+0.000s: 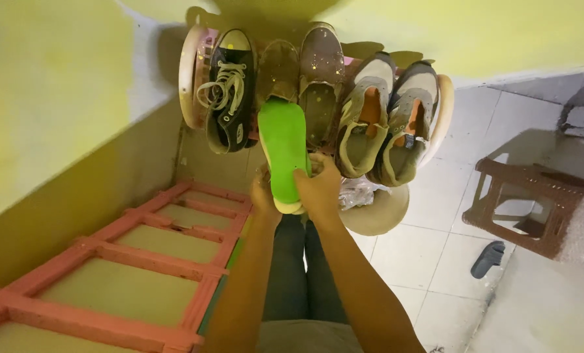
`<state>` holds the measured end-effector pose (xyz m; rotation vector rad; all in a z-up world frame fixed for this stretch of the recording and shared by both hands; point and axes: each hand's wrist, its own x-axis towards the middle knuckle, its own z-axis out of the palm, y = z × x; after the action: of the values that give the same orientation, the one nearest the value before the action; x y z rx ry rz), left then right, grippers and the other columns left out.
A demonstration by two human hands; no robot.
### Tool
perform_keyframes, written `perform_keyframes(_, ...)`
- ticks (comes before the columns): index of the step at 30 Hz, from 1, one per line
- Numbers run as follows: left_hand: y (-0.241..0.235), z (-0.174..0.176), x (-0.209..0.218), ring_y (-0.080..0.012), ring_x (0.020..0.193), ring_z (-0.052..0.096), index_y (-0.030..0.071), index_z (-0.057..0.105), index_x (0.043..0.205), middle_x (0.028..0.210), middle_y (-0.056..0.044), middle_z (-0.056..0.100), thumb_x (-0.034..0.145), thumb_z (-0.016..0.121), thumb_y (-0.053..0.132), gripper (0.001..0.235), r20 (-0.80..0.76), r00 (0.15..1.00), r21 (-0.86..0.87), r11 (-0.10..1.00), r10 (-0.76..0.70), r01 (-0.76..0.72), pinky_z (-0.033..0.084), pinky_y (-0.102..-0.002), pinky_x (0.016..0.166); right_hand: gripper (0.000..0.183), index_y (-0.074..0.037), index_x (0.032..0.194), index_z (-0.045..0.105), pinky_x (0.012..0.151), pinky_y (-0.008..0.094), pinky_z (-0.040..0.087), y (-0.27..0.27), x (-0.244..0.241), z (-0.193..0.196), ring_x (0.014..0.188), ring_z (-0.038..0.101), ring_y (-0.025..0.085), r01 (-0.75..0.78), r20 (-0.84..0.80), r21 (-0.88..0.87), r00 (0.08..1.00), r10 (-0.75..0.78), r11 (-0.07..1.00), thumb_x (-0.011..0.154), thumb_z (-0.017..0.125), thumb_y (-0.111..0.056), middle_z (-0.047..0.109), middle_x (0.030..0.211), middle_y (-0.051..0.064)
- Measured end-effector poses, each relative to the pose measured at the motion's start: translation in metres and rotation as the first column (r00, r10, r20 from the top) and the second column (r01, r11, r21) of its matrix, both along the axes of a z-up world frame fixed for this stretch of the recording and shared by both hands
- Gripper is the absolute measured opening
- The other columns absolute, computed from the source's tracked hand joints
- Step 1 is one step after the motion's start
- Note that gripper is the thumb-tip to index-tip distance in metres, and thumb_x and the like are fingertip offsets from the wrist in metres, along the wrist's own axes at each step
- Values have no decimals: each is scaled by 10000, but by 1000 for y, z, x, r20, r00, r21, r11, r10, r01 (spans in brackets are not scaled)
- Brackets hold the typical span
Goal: The person picks up a sneaker from the floor, inserts a green insole into it, and then places the shoe onto a shoe rack alongside other footwear.
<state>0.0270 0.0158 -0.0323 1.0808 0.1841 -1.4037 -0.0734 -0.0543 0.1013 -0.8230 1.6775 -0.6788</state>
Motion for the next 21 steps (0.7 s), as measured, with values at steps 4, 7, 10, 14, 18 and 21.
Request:
perform_keyframes(4,5,1,2,-250,1159,619,-6,554,1381,1295,-121,632,1040,475,355,503,-42,999,-20,1000,-17,16,509,-397,976,422,45,1198,631,776,315,578,2,6,-4,899,724,198,26,65,29,998,-27,999,794,718,-43,738,1043,148)
perform_keyframes(7,7,2,8,-251,1167,625,-15,550,1392,1305,-123,634,1032,503,356,519,-58,998,-49,998,-30,27,514,-396,980,440,46,1190,644,768,319,587,8,-4,-3,897,733,210,22,48,47,999,-24,999,767,724,-42,745,1032,150)
perform_keyframes(10,7,4,17,-252,1174,631,-24,546,1402,1316,-124,636,1024,531,357,537,-41,998,-90,995,-38,34,519,-395,984,487,50,1215,651,794,335,571,4,-7,-7,926,722,239,-48,-86,39,995,51,998,750,753,-53,737,1052,161)
perform_keyframes(14,-5,24,28,-251,1109,646,-45,549,1398,1266,-134,654,1018,602,303,518,87,996,18,999,-33,32,525,-385,913,523,20,1270,686,838,354,582,-6,-9,-4,961,762,262,-115,-39,66,992,118,991,763,709,-104,786,1090,188)
perform_keyframes(18,-19,54,34,-196,1024,669,-56,574,1370,1200,-121,686,972,660,130,448,247,963,21,994,-110,108,547,-329,839,559,-6,1329,641,910,369,548,-14,-8,-2,1064,720,290,-289,-161,-48,947,278,956,789,728,-118,736,1181,208)
perform_keyframes(21,-25,63,35,-169,973,683,-65,599,1368,1161,-126,695,958,669,41,429,249,963,3,994,-104,107,562,-289,810,691,4,1450,510,935,392,505,-12,-7,-7,1148,653,350,-349,-247,-235,924,292,907,803,724,-114,658,1260,258)
